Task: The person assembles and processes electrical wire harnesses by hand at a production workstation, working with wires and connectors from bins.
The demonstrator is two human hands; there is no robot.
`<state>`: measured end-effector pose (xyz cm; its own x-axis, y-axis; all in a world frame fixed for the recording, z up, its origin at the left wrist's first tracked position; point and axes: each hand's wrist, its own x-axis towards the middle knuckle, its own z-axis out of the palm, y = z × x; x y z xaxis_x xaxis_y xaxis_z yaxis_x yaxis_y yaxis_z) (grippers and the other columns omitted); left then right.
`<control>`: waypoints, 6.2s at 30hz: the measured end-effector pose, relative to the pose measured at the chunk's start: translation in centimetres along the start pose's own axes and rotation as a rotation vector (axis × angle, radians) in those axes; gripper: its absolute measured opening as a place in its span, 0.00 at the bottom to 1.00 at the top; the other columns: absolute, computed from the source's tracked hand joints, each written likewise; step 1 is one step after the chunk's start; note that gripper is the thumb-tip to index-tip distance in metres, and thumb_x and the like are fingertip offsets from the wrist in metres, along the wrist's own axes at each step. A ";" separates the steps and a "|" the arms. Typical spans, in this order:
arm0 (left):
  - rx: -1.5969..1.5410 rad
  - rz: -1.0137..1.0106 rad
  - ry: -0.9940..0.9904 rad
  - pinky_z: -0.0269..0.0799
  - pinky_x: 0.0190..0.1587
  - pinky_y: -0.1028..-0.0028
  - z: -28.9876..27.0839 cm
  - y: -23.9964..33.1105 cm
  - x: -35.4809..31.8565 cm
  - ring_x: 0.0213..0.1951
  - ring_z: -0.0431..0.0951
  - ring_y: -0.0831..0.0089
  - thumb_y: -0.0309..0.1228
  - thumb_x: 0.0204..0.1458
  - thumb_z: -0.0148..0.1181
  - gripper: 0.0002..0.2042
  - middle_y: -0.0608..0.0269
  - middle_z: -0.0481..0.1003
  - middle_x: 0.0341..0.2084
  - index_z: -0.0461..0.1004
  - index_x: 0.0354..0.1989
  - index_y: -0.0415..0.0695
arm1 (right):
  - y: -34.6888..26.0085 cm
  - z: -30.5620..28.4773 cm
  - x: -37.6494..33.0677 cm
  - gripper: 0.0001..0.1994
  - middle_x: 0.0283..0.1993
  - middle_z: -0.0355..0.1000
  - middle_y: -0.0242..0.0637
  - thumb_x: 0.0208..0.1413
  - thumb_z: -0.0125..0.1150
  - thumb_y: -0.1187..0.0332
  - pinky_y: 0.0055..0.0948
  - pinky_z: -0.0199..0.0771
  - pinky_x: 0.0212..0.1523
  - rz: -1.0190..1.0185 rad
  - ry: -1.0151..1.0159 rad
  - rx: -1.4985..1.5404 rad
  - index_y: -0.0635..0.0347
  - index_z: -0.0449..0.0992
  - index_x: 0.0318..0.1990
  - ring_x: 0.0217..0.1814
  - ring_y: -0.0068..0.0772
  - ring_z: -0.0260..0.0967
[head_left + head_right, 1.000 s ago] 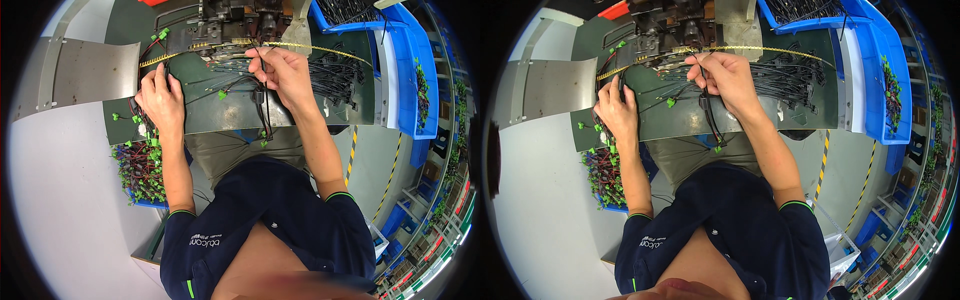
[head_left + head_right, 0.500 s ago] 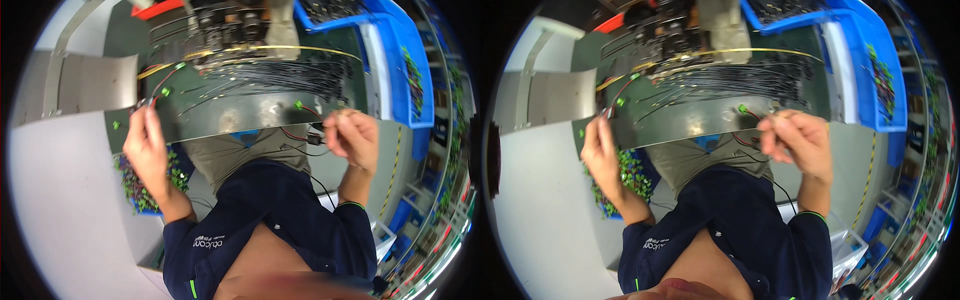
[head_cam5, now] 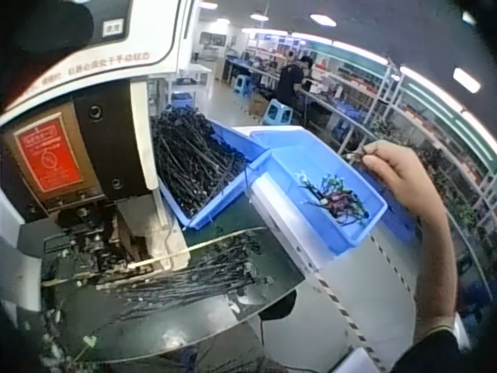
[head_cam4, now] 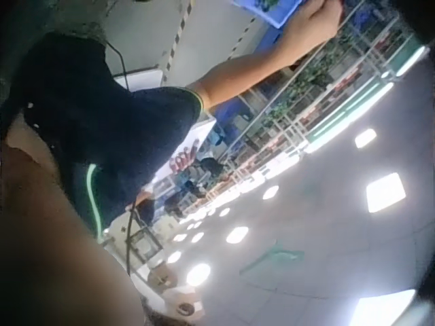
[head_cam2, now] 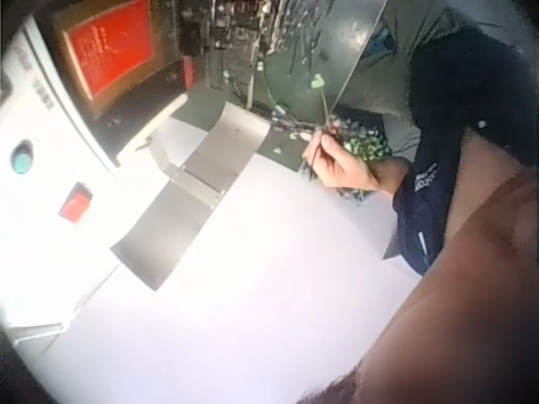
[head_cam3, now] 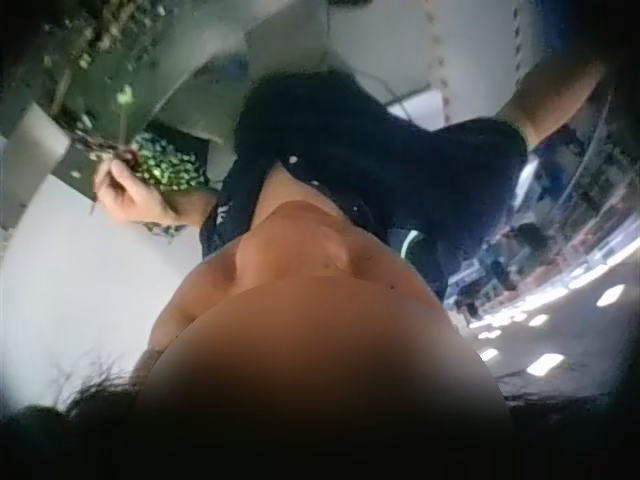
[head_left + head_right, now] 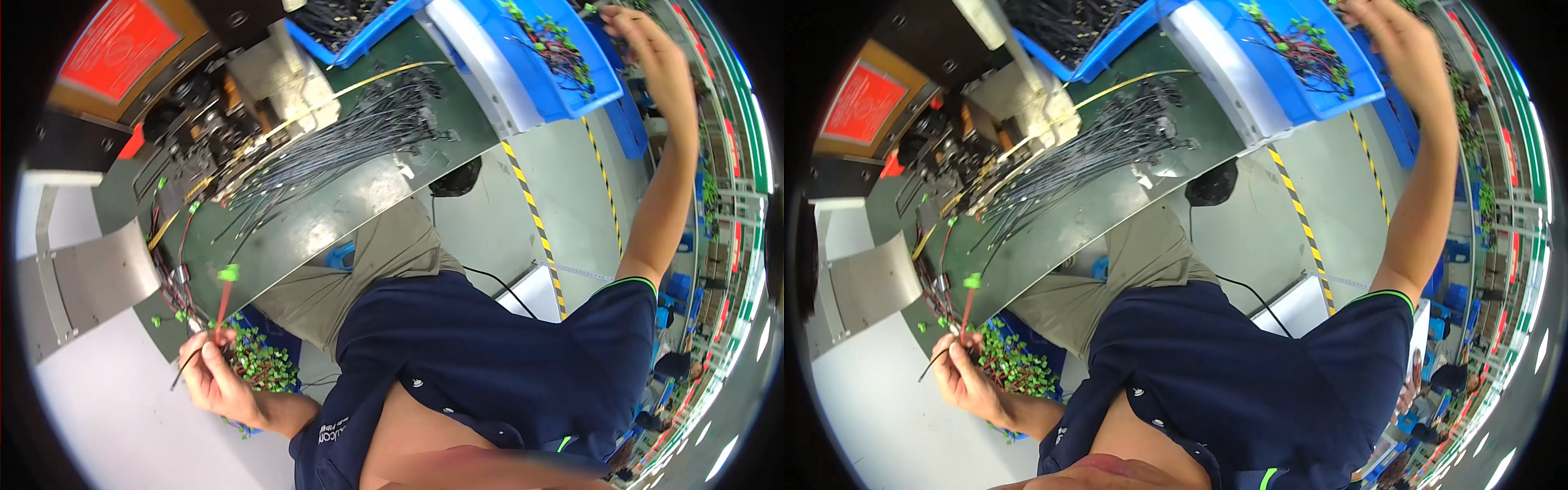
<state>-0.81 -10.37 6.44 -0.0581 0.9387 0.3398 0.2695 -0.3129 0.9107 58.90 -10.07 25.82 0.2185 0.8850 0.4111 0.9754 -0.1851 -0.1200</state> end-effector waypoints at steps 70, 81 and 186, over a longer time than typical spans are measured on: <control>-0.567 -0.251 -0.165 0.81 0.39 0.74 10.6 -0.7 -0.1 0.34 0.83 0.70 0.14 0.63 0.62 0.06 0.51 0.81 0.39 0.79 0.46 0.30 | -25.8 21.4 -15.3 0.07 0.31 0.79 0.32 0.62 0.70 0.73 0.24 0.69 0.27 -0.182 -0.615 1.357 0.64 0.80 0.45 0.24 0.19 0.68; -0.347 -0.137 -0.087 0.82 0.38 0.75 11.3 -0.7 -0.6 0.34 0.84 0.70 0.15 0.63 0.62 0.05 0.51 0.80 0.40 0.79 0.45 0.30 | -27.8 22.1 -14.1 0.10 0.38 0.82 0.38 0.60 0.71 0.76 0.26 0.76 0.30 -0.060 -0.516 1.532 0.65 0.80 0.47 0.32 0.23 0.80; -0.668 -0.326 -0.244 0.76 0.44 0.76 11.0 -3.2 0.5 0.44 0.80 0.72 0.16 0.60 0.67 0.09 0.54 0.79 0.45 0.85 0.47 0.32 | -27.2 23.0 -14.2 0.09 0.33 0.82 0.33 0.70 0.58 0.73 0.23 0.75 0.29 -0.132 -0.753 1.504 0.66 0.83 0.41 0.28 0.20 0.76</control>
<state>8.90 -7.30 1.11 0.1986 0.9793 0.0399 -0.3651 0.0361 0.9303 28.56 -7.76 2.45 -0.3516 0.9348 0.0495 -0.0040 0.0514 -0.9987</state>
